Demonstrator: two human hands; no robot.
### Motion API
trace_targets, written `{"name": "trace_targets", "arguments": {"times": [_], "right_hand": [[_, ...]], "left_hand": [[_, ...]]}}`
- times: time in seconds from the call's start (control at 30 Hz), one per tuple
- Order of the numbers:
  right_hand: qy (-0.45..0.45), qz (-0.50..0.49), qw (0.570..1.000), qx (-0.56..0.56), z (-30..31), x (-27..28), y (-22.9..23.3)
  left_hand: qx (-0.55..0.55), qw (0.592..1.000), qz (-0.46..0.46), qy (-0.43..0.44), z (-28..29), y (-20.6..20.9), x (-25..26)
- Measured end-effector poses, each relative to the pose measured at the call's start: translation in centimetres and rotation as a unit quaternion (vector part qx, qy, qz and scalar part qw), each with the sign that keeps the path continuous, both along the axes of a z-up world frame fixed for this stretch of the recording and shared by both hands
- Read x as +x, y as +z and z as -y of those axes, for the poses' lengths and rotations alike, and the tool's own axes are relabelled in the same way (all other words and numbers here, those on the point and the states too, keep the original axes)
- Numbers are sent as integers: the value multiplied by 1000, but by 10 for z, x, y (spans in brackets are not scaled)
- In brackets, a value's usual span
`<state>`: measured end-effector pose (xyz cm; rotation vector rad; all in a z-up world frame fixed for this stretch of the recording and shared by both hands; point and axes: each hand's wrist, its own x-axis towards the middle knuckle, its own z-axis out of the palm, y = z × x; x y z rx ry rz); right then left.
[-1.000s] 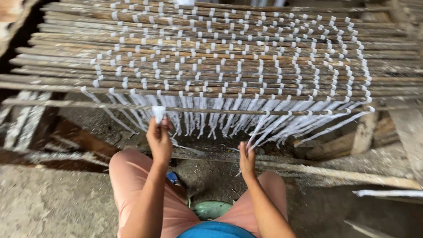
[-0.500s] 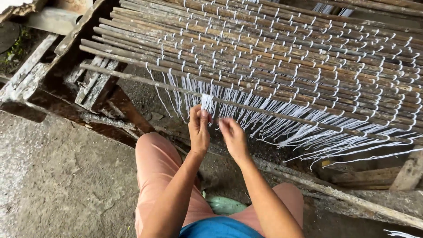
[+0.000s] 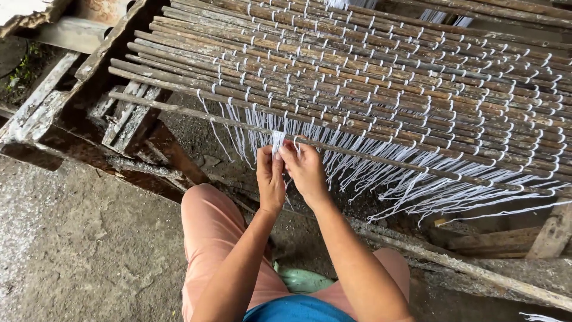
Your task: Manually looping and securing white candle wicks onto a series of parallel wooden sticks within a frame.
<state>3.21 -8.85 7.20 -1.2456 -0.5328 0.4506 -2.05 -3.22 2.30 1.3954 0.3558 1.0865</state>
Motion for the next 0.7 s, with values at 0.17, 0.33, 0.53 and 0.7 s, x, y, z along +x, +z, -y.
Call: {"name": "trace_targets", "arguments": {"times": [0.17, 0.33, 0.53, 0.7], "right_hand": [[-42, 10, 998, -36, -6, 3, -5], [-47, -35, 998, -6, -10, 2, -12], [-28, -151, 983, 97, 20, 9, -1], [87, -279, 948, 127, 70, 35, 0]], "left_hand": [[-19, 1000, 7, 7, -5, 6, 0], [-54, 998, 27, 18, -9, 10, 1], [-63, 998, -3, 23, -13, 12, 4], [-30, 1000, -5, 3, -15, 27, -2]]}}
